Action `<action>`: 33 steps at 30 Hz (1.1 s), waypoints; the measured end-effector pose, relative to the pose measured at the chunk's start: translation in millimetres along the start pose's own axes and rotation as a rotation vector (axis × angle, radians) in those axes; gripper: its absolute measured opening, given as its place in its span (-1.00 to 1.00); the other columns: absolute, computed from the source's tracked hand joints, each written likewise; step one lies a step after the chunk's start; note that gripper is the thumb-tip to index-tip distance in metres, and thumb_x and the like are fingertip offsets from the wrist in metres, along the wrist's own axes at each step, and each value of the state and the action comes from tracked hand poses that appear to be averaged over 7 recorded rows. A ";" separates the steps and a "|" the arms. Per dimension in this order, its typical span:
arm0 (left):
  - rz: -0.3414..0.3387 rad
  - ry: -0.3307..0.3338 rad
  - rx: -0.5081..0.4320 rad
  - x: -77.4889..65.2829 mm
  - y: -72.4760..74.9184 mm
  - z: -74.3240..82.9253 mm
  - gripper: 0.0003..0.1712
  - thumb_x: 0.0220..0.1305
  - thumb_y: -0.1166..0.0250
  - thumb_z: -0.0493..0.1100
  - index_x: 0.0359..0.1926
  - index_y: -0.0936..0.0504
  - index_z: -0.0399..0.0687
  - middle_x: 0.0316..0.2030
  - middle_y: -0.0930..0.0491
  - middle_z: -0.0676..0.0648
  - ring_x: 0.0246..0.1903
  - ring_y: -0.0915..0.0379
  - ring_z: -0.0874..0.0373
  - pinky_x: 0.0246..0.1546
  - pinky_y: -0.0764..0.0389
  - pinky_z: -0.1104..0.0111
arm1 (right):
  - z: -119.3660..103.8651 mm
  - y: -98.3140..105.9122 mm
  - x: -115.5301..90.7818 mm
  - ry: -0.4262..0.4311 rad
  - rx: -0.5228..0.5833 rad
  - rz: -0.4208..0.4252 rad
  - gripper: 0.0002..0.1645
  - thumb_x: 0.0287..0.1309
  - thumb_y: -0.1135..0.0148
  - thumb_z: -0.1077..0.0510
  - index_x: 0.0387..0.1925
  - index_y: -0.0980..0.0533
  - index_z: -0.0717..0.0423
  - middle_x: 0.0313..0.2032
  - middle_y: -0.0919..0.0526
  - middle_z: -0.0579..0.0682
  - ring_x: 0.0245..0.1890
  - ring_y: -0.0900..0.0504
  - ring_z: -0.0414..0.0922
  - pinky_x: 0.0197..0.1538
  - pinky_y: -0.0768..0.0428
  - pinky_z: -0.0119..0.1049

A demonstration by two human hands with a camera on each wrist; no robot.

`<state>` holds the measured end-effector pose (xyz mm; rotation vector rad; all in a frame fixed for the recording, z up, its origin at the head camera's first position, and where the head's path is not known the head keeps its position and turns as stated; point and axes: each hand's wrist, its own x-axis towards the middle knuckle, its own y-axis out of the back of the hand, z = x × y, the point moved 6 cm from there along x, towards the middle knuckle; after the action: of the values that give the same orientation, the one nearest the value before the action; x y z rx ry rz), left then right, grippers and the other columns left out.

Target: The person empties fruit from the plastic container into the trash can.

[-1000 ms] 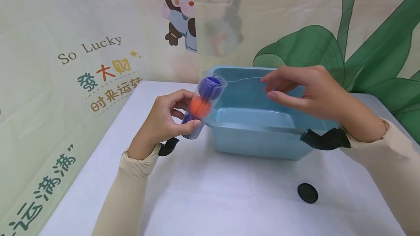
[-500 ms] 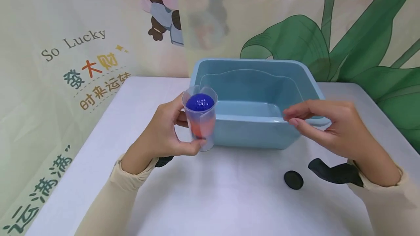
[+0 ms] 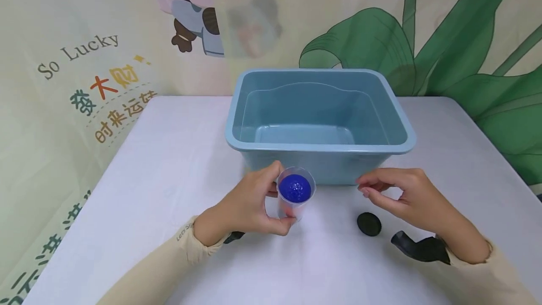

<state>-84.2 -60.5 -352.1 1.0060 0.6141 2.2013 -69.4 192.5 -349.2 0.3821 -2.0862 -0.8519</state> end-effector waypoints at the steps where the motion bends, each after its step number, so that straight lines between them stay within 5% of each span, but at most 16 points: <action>1: -0.008 0.016 -0.012 -0.8 -5.4 -3.7 -0.40 -0.19 -0.50 -0.26 -0.16 -0.32 -0.09 -0.23 -0.56 0.04 -0.22 -0.60 0.29 -0.24 -0.66 0.49 | 1.9 -2.7 -1.4 -0.015 -0.009 -0.016 -0.57 -0.14 -0.47 0.46 -0.18 -0.68 0.05 -0.33 -0.74 -0.15 -0.37 -0.69 -0.33 -0.21 -0.62 -0.57; 11: -0.102 0.116 -0.079 -1.8 -42.3 -29.4 -0.41 -0.05 -0.48 -0.29 -0.11 -0.27 -0.11 -0.15 -0.54 0.00 -0.11 -0.59 0.22 -0.15 -0.63 0.52 | 22.3 -35.8 -4.3 -0.331 -0.155 -0.409 -0.75 0.09 -0.45 0.19 -0.15 -0.69 0.08 -0.25 -0.72 -0.19 -0.31 -0.65 -0.29 -0.24 -0.69 -0.29; 20: -0.132 0.117 0.007 5.5 -51.9 -35.7 -0.41 -0.02 -0.50 -0.22 -0.14 -0.25 -0.10 -0.18 -0.56 -0.03 -0.14 -0.66 0.22 -0.16 -0.61 0.51 | 29.3 -51.8 -19.7 -0.567 -0.302 -0.651 -0.50 -0.16 -0.59 -0.14 -0.20 -0.57 -0.09 -0.37 -0.50 -0.23 -0.42 -0.44 -0.20 -0.39 -0.43 -0.27; 24: -0.157 0.145 0.037 6.6 -56.1 -38.3 -0.43 0.01 -0.49 -0.19 -0.13 -0.26 -0.09 -0.20 -0.58 0.00 -0.18 -0.66 0.27 -0.18 -0.58 0.49 | 32.1 -55.3 -23.2 -0.593 -0.343 -0.668 -0.53 -0.21 -0.60 -0.02 -0.26 -0.52 -0.07 -0.43 -0.42 -0.18 -0.49 -0.38 -0.17 -0.45 -0.35 -0.29; 33: -0.221 0.197 0.035 10.2 -65.4 -44.6 -0.44 0.06 -0.48 -0.15 -0.12 -0.26 -0.07 -0.38 -0.64 0.16 -0.34 -0.60 0.34 -0.26 -0.49 0.46 | 29.0 -51.3 -22.7 -0.479 -0.343 -0.584 -0.62 -0.09 -0.53 0.06 -0.19 -0.60 -0.02 -0.38 -0.50 -0.18 -0.50 -0.41 -0.22 -0.44 -0.45 -0.32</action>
<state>-101.5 -14.6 -415.1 0.7053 0.8151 2.1117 -80.0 180.2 -410.2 0.6643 -2.2174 -1.7627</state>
